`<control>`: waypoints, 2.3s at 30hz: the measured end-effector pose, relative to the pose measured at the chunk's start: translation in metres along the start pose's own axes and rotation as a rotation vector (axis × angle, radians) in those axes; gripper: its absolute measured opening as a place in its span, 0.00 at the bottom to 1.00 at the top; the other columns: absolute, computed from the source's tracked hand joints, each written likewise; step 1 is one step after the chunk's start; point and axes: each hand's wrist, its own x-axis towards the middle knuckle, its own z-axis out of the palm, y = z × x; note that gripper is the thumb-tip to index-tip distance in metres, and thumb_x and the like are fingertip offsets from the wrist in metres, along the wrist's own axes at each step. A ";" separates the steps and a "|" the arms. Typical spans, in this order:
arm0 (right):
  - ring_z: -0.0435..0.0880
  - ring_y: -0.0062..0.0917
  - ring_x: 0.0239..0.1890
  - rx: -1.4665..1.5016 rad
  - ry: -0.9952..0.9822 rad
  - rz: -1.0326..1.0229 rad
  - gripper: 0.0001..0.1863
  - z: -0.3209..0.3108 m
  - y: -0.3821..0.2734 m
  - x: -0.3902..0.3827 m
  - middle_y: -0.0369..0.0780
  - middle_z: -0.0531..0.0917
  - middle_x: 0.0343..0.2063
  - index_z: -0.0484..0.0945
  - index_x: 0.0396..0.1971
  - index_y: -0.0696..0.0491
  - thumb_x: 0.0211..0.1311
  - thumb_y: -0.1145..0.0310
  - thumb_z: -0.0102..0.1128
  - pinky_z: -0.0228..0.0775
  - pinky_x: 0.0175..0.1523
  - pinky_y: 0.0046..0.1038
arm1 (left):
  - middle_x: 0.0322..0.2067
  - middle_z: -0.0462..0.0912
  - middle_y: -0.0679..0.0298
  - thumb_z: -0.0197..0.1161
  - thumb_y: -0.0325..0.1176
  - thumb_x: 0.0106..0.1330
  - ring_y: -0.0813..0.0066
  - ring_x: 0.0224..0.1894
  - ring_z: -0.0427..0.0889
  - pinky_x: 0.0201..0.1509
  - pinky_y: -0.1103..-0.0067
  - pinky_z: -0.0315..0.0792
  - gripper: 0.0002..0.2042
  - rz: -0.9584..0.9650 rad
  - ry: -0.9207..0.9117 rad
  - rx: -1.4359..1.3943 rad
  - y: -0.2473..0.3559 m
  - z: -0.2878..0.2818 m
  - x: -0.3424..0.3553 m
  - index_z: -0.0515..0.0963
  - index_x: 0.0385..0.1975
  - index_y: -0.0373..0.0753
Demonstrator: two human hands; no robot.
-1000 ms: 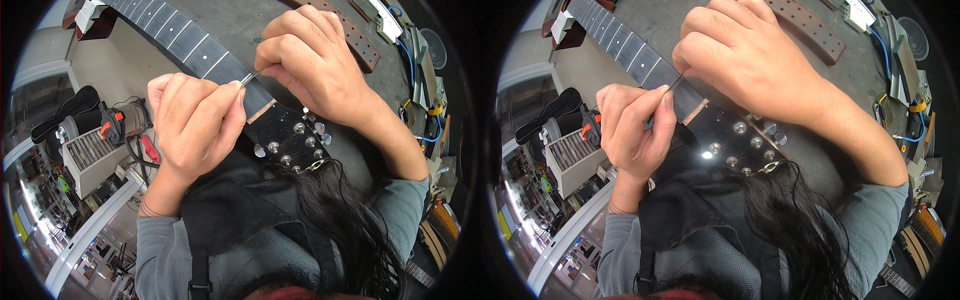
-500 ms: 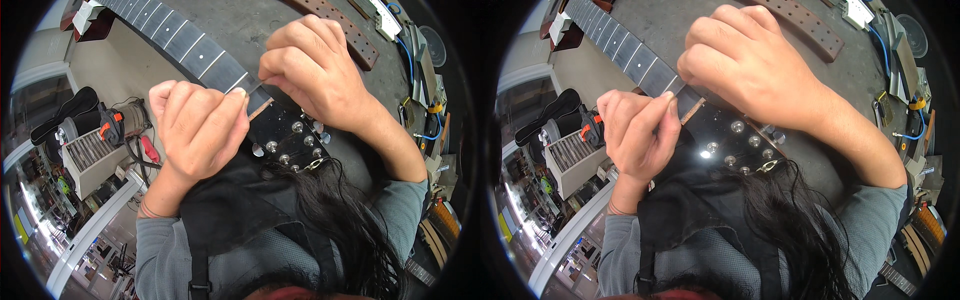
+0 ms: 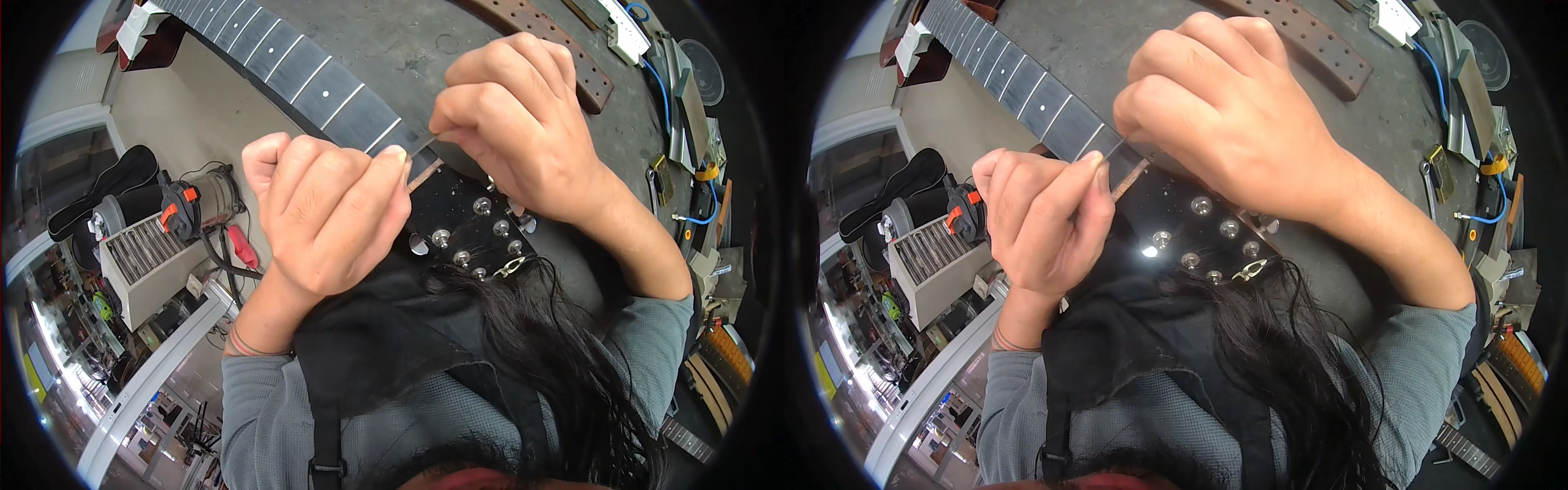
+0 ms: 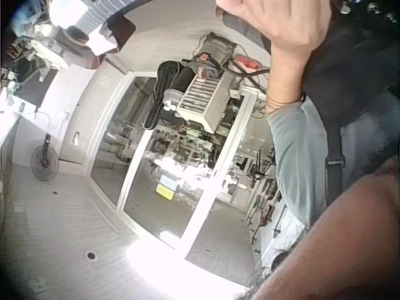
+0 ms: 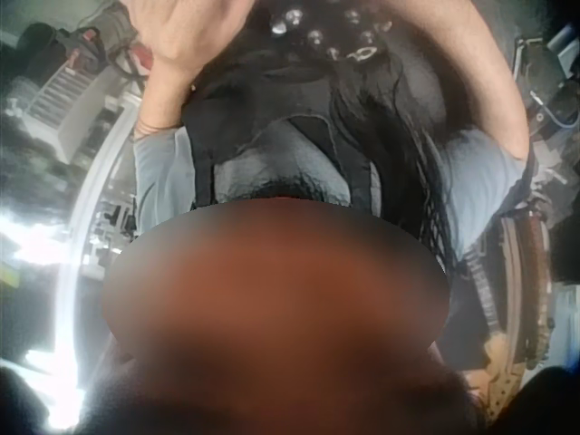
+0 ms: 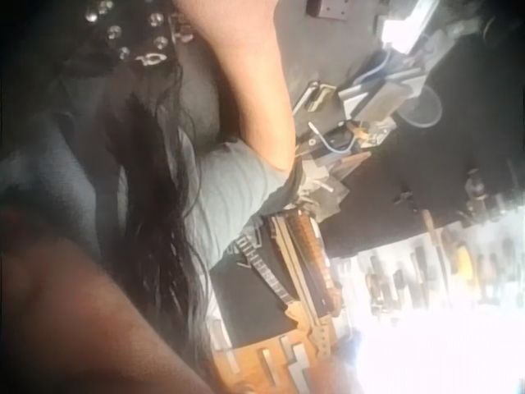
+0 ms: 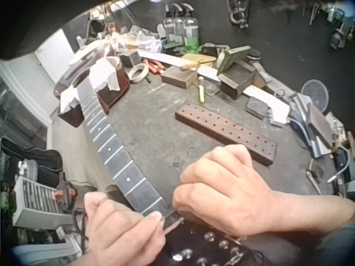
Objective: The person applies glue to the fretboard of a guitar neck using a small bottle. They then use a metal file to scrape and smooth the glued area near the headstock. The task involves precise hand movements to apply adhesive and remove excess material.
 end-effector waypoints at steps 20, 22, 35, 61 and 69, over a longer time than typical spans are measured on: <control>0.83 0.33 0.47 -0.006 0.013 0.007 0.20 -0.003 -0.006 -0.010 0.34 0.84 0.44 0.84 0.44 0.45 0.50 0.68 0.80 0.65 0.58 0.37 | 0.31 0.82 0.69 0.81 0.20 0.55 0.68 0.32 0.79 0.54 0.67 0.67 0.18 -0.036 -0.070 0.013 0.011 -0.004 -0.002 0.89 0.47 0.39; 0.83 0.33 0.47 -0.011 0.005 0.008 0.20 -0.002 -0.003 -0.010 0.34 0.84 0.44 0.84 0.44 0.46 0.49 0.68 0.80 0.65 0.58 0.37 | 0.31 0.82 0.70 0.81 0.19 0.55 0.69 0.32 0.78 0.51 0.68 0.67 0.17 -0.032 -0.061 0.028 0.008 -0.002 0.000 0.90 0.46 0.39; 0.84 0.34 0.48 0.025 0.044 0.001 0.18 -0.013 -0.008 -0.021 0.36 0.85 0.46 0.86 0.48 0.47 0.58 0.68 0.80 0.68 0.57 0.39 | 0.32 0.83 0.68 0.81 0.20 0.56 0.67 0.30 0.79 0.51 0.64 0.66 0.20 0.022 -0.085 0.005 0.019 -0.010 -0.003 0.89 0.50 0.37; 0.85 0.33 0.52 0.836 -0.024 0.294 0.22 0.018 0.001 -0.042 0.45 0.82 0.51 0.76 0.66 0.59 0.78 0.71 0.69 0.81 0.59 0.34 | 0.33 0.88 0.58 0.75 0.14 0.68 0.66 0.33 0.79 0.42 0.69 0.70 0.10 -0.039 -0.027 -0.005 0.026 0.000 -0.017 0.86 0.47 0.29; 0.85 0.36 0.56 0.717 0.186 0.189 0.23 0.022 -0.001 -0.039 0.44 0.80 0.58 0.77 0.64 0.52 0.73 0.69 0.72 0.79 0.59 0.37 | 0.31 0.86 0.58 0.75 0.14 0.67 0.64 0.32 0.77 0.40 0.69 0.68 0.11 -0.031 -0.032 -0.027 0.025 0.001 -0.013 0.86 0.47 0.28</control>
